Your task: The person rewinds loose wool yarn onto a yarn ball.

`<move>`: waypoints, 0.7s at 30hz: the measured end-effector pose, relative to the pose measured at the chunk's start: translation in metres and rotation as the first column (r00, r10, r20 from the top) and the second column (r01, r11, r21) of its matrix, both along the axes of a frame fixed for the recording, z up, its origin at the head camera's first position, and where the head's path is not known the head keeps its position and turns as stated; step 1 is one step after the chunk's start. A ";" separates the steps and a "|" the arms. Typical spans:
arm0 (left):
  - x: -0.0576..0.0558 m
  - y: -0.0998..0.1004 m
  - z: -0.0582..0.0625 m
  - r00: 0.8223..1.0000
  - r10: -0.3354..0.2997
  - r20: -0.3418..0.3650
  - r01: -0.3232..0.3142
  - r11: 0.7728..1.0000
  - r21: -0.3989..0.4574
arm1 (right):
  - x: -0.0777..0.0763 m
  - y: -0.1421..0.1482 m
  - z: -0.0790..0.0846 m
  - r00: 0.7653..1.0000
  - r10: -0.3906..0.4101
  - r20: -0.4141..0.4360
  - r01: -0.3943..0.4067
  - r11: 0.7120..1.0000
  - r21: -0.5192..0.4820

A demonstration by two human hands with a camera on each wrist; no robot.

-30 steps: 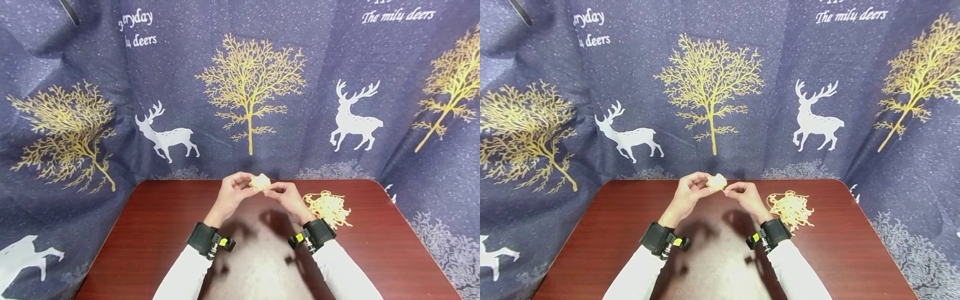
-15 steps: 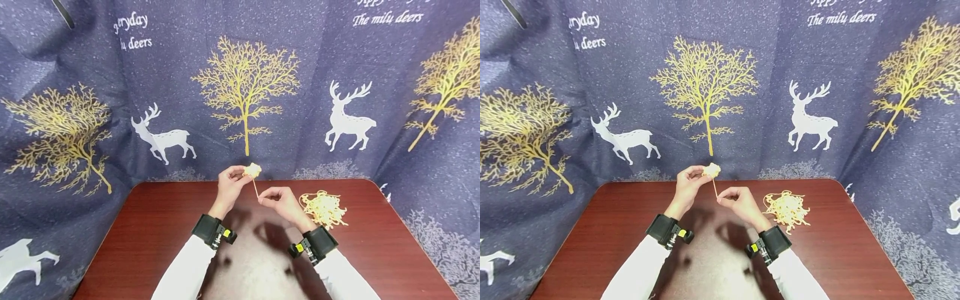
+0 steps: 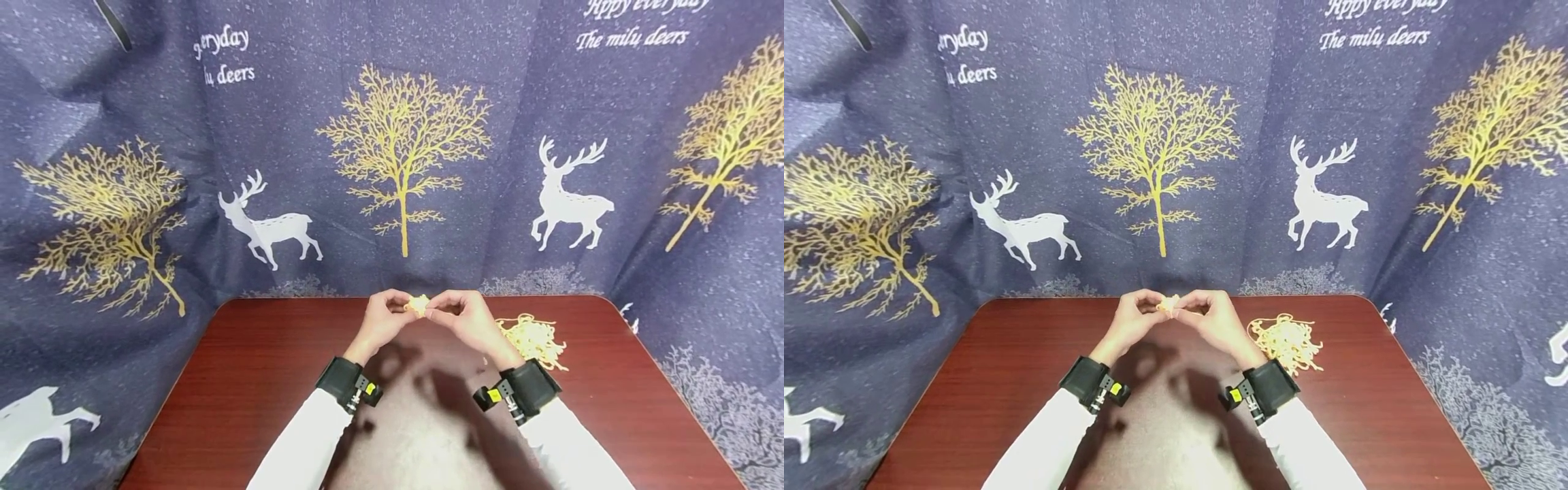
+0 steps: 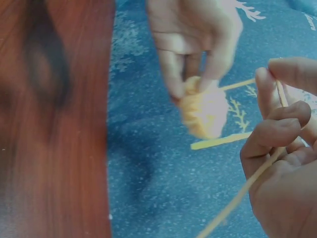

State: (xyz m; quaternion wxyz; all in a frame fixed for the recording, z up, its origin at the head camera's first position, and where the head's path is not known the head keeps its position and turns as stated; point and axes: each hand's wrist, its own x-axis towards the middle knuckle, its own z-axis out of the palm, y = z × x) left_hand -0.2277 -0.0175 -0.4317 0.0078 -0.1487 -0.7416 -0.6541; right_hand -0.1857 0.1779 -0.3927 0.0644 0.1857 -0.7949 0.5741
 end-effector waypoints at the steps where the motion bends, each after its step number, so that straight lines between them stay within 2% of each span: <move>1: 0.001 -0.001 -0.001 1.000 -0.015 0.009 0.015 1.000 -0.017 | -0.001 0.000 0.002 1.000 -0.003 0.001 0.003 1.000 -0.001; 5: 0.004 -0.005 -0.005 0.996 -0.077 0.034 0.079 0.996 -0.049 | -0.003 -0.001 0.008 1.000 -0.009 0.004 0.009 1.000 0.004; 6: 0.008 -0.006 -0.001 0.995 -0.091 0.031 0.092 0.994 -0.058 | -0.003 -0.002 0.009 1.000 -0.010 0.008 0.010 1.000 0.005; 10: 0.010 -0.008 -0.002 0.992 -0.125 0.028 0.127 0.988 -0.092 | -0.006 -0.004 0.015 0.999 -0.012 0.042 0.013 1.000 -0.019; 12: 0.012 -0.010 -0.002 0.991 -0.135 0.023 0.137 0.985 -0.103 | -0.008 -0.005 0.017 0.998 -0.010 0.064 0.012 0.999 -0.038; 13: 0.010 -0.010 -0.007 0.990 -0.139 0.022 0.141 0.984 -0.106 | -0.009 -0.005 0.018 0.997 -0.009 0.076 0.013 0.999 -0.051; 21: 0.017 -0.016 -0.004 0.975 -0.221 0.006 0.221 0.970 -0.105 | -0.024 -0.007 0.022 0.978 0.003 0.209 0.038 0.980 -0.193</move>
